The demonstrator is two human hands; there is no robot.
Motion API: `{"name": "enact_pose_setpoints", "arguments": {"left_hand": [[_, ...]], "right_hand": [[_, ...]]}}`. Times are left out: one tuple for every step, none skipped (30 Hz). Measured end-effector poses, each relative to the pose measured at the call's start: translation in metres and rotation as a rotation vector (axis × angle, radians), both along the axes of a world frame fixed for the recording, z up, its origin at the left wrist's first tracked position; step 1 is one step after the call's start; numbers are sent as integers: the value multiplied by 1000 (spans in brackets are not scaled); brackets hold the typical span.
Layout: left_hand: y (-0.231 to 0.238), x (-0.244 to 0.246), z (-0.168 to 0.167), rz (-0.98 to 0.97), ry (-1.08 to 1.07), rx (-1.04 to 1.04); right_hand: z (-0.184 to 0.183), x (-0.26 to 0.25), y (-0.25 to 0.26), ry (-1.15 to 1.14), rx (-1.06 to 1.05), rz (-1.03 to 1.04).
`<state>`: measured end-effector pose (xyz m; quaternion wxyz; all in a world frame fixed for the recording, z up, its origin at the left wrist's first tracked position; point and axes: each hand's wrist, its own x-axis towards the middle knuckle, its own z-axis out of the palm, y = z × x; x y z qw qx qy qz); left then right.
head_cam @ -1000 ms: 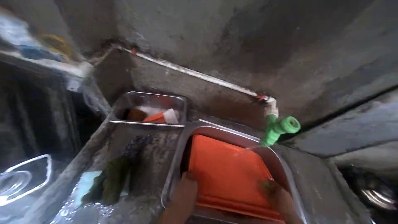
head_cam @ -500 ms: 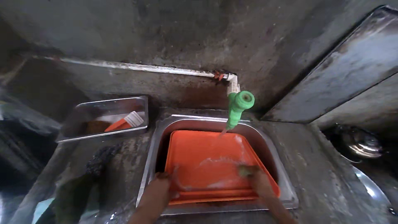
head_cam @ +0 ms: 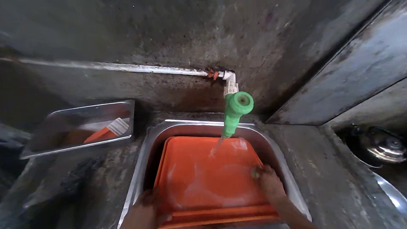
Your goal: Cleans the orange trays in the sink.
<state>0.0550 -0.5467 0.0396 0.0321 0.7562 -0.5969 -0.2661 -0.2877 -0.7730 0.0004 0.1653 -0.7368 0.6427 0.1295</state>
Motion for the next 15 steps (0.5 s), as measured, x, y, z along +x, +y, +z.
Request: {"name": "enact_pose_setpoints", "arguments": {"left_hand": [[2, -1, 0, 1, 4, -25], [3, -2, 0, 11, 13, -49], [5, -3, -1, 31, 20, -64], [6, -4, -2, 52, 27, -73], [5, -5, -3, 84, 40, -79], [3, -7, -3, 126, 59, -72], [1, -8, -2, 169, 73, -62], [1, -11, -1, 207, 85, -50], [1, -13, 1, 238, 102, -39], [2, -14, 2, 263, 123, -31], [3, -14, 2, 278, 138, -38], [3, -14, 1, 288, 149, -47], [4, -14, -1, 299, 163, -51], [3, -15, -2, 318, 177, -47], [3, -16, -1, 341, 192, -29]], "right_hand": [[-8, 8, -25, 33, 6, -8], [-18, 20, -50, 50, 11, -16], [-31, 34, -72, 58, 5, -32], [-45, 48, -90, 48, -12, -70], [-59, 63, -104, 19, -46, -126], [-70, 80, -114, -17, -90, -180], [-78, 99, -116, -53, -116, -204], [-82, 119, -110, -101, -125, -207], [-82, 139, -99, -158, -114, -190], [-81, 161, -87, -223, -113, -144], [-81, 182, -75, -274, -117, -72], [-80, 204, -64, -306, -163, 35], [-80, 224, -55, -325, -173, 138], [-80, 241, -49, -355, -150, 208], [-76, 257, -46, -389, -106, 255]]}}
